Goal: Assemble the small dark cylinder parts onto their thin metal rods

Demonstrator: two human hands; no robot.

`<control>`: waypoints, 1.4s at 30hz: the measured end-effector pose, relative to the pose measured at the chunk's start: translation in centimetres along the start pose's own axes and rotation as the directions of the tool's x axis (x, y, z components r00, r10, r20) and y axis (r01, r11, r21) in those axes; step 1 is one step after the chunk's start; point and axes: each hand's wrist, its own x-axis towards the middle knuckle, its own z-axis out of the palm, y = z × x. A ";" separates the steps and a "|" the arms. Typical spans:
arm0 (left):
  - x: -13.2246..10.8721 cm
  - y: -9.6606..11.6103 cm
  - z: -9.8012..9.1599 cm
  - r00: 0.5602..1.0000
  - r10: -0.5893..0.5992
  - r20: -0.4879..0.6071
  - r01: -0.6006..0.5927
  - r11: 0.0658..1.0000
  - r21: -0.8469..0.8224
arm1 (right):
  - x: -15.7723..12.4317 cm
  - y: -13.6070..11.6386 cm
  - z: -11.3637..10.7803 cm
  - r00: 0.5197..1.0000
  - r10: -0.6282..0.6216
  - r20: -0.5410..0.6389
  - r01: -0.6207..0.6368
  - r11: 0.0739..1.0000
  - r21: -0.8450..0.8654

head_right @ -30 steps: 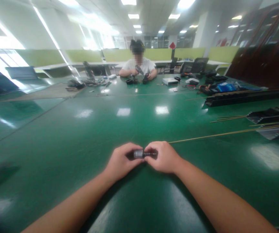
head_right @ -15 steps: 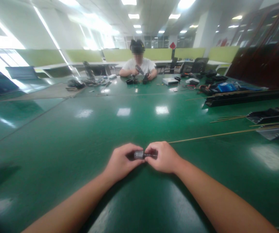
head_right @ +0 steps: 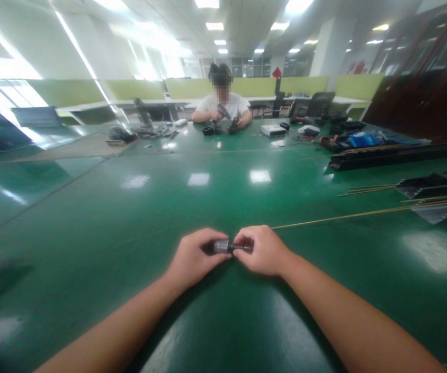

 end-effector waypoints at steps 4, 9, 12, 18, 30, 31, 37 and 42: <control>0.0 -0.1 0.1 1.000 0.007 -0.012 -0.007 1.000 0.000 | 0.0 -0.1 -0.1 1.000 0.012 0.000 -0.012 1.000 -0.001; 0.0 -0.1 0.1 1.000 0.010 -0.017 -0.010 1.000 0.000 | 0.1 -0.2 -0.1 1.000 0.027 -0.008 -0.027 0.999 -0.024; 0.0 -0.2 0.1 1.000 0.021 -0.021 -0.021 1.000 0.008 | 0.2 -0.1 0.0 0.999 0.030 -0.019 -0.031 0.999 -0.036; 0.1 -0.3 0.0 0.999 0.035 -0.034 -0.035 0.999 0.018 | 0.1 0.0 0.1 0.999 0.018 -0.036 -0.020 0.999 -0.050; 0.4 -0.5 -0.4 0.996 0.057 -0.073 -0.055 0.998 0.028 | 0.1 -0.2 0.0 0.994 0.068 -0.080 -0.072 0.997 -0.038; 0.4 -0.5 -0.5 0.996 0.057 -0.074 -0.054 0.998 0.035 | 0.1 -0.2 0.0 0.994 0.075 -0.085 -0.078 0.996 -0.036; 0.7 -0.6 -1.1 0.995 0.084 -0.052 -0.079 0.994 0.081 | 0.2 -0.2 -0.1 0.992 0.090 -0.094 -0.094 0.995 -0.038; 0.7 -0.6 -1.2 0.995 0.080 -0.064 -0.073 0.992 0.101 | 0.3 -0.2 -0.2 0.989 0.096 -0.108 -0.102 0.994 -0.046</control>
